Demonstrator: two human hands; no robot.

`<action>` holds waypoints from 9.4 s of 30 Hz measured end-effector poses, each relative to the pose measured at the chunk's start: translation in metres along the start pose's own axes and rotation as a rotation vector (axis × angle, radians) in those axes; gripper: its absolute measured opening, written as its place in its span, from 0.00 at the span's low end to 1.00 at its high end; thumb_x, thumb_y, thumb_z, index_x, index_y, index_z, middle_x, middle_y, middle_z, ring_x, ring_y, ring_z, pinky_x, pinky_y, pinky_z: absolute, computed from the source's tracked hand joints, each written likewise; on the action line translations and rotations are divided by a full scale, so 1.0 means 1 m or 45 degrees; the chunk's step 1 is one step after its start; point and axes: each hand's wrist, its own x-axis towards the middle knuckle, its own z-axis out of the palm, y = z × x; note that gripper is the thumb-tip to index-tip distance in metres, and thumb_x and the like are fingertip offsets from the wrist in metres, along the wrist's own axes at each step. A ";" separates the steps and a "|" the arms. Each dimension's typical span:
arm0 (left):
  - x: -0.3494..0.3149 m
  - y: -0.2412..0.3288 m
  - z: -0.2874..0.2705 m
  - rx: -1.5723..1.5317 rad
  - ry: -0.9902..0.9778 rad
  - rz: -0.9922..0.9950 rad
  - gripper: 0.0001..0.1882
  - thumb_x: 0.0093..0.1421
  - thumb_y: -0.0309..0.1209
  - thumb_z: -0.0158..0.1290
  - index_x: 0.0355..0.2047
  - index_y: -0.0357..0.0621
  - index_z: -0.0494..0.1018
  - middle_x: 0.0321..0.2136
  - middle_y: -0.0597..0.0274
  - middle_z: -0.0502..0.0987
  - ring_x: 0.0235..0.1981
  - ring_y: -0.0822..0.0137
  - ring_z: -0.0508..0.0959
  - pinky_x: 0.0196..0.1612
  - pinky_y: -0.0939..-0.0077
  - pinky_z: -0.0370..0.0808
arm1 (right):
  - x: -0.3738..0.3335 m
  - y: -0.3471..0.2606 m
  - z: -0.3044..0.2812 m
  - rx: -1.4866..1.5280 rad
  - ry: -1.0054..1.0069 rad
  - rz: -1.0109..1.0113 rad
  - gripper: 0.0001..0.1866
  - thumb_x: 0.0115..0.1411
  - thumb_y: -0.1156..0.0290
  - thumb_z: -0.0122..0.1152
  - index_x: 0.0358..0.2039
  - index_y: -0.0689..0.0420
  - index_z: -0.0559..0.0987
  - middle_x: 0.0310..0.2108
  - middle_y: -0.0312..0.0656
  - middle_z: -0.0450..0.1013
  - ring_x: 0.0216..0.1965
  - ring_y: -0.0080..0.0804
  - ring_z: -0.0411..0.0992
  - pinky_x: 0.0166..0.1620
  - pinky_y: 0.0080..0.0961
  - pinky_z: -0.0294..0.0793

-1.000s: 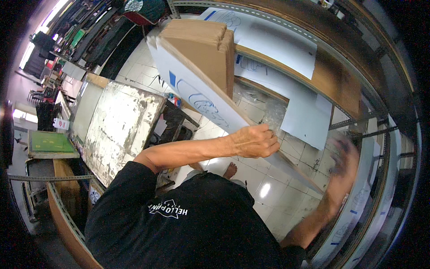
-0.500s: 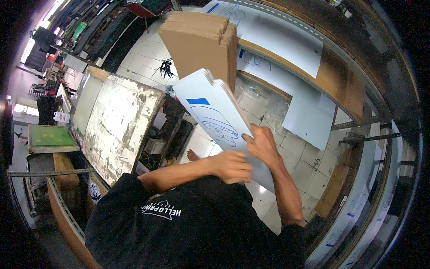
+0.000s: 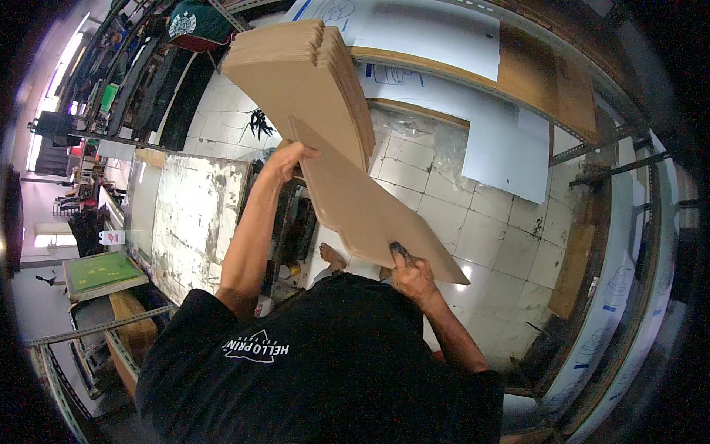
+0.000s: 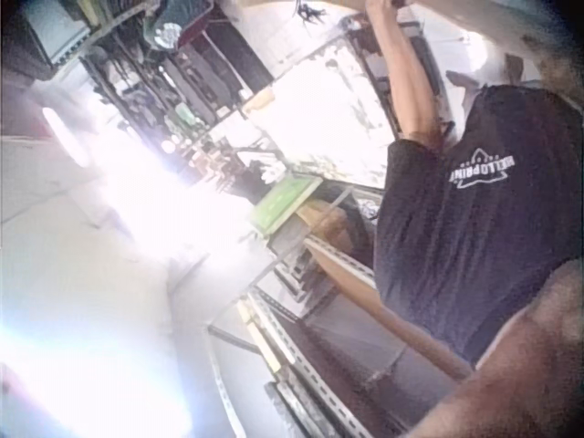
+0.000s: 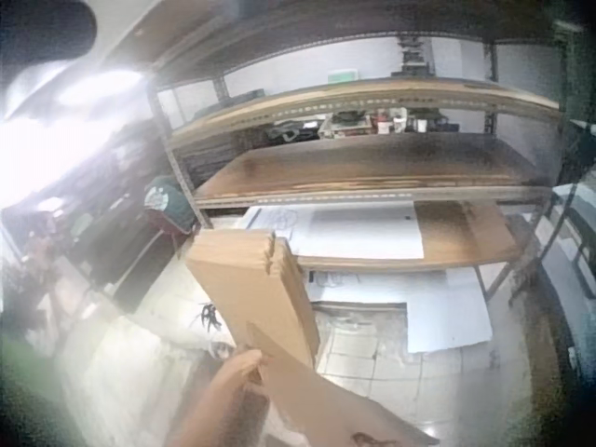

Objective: The person repeatedly picks up stacks of white printed sheets and brown cardboard pieces from a metal shelf. They move these items to a nearby workbench, placing them in piles, and occasionally return them to the shelf.

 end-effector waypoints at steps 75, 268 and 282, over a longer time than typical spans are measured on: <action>0.306 0.095 -0.225 1.449 0.088 1.540 0.21 0.42 0.19 0.55 0.40 0.48 0.74 0.33 0.56 0.76 0.40 0.55 0.74 0.39 0.61 0.70 | 0.411 0.211 0.146 -0.267 0.096 1.171 0.14 0.47 0.61 0.62 0.32 0.56 0.78 0.28 0.50 0.76 0.34 0.47 0.74 0.38 0.40 0.74; 0.013 -0.393 -0.075 -0.749 0.614 -0.690 0.39 0.59 0.38 0.53 0.65 0.48 0.44 0.53 0.50 0.67 0.46 0.52 0.73 0.39 0.53 0.73 | 0.462 0.129 0.131 0.720 0.423 0.262 0.12 0.51 0.78 0.56 0.38 0.65 0.77 0.30 0.56 0.74 0.34 0.49 0.75 0.39 0.33 0.73; 0.010 -0.382 -0.077 -0.640 0.498 -0.836 0.40 0.58 0.38 0.54 0.65 0.48 0.44 0.53 0.47 0.67 0.47 0.51 0.74 0.40 0.56 0.73 | 0.481 0.156 0.168 0.540 0.411 0.166 0.11 0.53 0.76 0.56 0.38 0.65 0.77 0.31 0.56 0.75 0.31 0.42 0.76 0.35 0.28 0.72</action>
